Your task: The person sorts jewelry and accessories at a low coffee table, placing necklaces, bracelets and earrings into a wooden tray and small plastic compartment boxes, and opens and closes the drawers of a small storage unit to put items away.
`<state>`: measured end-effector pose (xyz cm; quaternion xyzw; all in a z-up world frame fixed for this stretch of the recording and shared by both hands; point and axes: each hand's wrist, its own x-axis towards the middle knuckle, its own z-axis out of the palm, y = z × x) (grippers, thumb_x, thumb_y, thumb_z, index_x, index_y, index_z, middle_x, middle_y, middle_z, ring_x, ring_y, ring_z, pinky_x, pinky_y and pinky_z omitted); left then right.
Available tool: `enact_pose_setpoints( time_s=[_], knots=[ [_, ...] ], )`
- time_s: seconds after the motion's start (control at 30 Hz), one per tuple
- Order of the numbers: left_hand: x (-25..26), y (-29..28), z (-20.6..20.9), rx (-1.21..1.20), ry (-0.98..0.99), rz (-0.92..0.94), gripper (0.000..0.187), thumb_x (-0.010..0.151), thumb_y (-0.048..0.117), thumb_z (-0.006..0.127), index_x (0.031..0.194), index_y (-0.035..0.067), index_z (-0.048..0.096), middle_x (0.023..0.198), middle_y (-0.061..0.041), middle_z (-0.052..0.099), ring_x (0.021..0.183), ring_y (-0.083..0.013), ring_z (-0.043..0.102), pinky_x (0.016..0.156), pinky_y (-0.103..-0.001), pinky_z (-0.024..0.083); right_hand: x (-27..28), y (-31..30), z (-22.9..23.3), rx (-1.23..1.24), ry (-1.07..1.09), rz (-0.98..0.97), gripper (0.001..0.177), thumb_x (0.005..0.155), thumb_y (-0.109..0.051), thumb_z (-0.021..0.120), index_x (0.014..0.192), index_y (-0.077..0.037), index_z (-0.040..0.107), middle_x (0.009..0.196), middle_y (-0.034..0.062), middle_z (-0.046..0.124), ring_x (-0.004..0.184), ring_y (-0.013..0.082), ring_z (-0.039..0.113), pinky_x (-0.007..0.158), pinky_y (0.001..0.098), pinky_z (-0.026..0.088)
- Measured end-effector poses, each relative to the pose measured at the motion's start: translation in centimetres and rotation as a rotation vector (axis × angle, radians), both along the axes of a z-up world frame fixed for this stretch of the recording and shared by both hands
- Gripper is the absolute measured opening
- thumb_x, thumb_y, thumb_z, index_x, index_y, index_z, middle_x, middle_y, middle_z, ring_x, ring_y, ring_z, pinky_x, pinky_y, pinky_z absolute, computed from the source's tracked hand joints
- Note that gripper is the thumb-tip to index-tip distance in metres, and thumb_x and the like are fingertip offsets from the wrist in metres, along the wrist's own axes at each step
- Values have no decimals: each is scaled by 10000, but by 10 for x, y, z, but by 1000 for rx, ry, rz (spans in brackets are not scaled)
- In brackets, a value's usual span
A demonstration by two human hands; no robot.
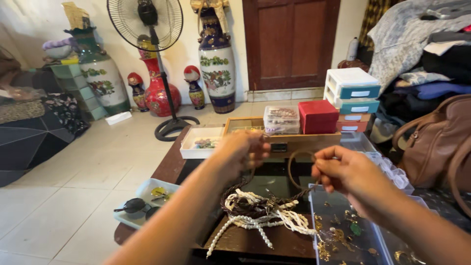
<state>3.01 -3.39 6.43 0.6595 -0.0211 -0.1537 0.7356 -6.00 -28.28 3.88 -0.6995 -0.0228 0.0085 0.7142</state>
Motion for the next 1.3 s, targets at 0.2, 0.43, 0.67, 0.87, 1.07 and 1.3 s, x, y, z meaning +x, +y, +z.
enact_pose_setpoints(
  time_s=[0.2, 0.43, 0.67, 0.87, 1.07, 1.3],
  knots=[
    [-10, -59, -42, -483, 317, 116, 286, 1073, 327, 399, 1042, 89, 553, 986, -106, 679, 780, -225, 686, 745, -399, 589, 16, 9, 7, -105, -6, -59, 200, 941, -215, 650, 1031, -41, 688, 859, 51, 689, 740, 107, 541, 687, 267, 421],
    [59, -150, -65, -532, 183, 105, 288, 1026, 340, 460, 963, 101, 609, 752, -30, 466, 519, -148, 390, 461, -313, 375, 25, -27, 14, -6, 81, -205, 252, 952, -304, 658, 1065, -80, 649, 890, 38, 658, 857, 193, 606, 708, 343, 474],
    [134, -225, 3, -775, 186, 62, 100, 997, 90, 474, 989, 35, 556, 866, -116, 553, 632, -226, 498, 529, -391, 460, 94, -144, 39, -16, -50, -213, 443, 996, -372, 648, 1258, -20, 590, 977, 75, 668, 891, 238, 641, 747, 360, 559],
    [146, -222, 21, -668, 203, -49, 102, 976, 55, 565, 1047, 2, 616, 793, -99, 448, 665, -232, 463, 614, -396, 477, 213, -222, 42, -1324, -907, -450, 497, 719, -349, 870, 1184, -225, 745, 1156, 149, 685, 1187, 332, 595, 1016, 447, 484],
    [157, -189, 26, -444, 258, -70, 188, 980, 45, 478, 1090, -1, 623, 862, -122, 548, 745, -225, 559, 692, -383, 549, 250, -240, 34, -1287, -869, -381, 409, 651, -298, 892, 1030, -207, 768, 1191, 172, 665, 1224, 358, 576, 1043, 438, 469],
    [144, -185, 47, 328, -303, -163, 107, 889, 129, 738, 882, 26, 765, 816, -104, 718, 708, -167, 668, 578, -310, 496, 253, -244, 48, -1214, -670, -265, 387, 641, -251, 907, 981, -137, 760, 1083, 159, 692, 1096, 331, 630, 931, 432, 514]
  ],
)
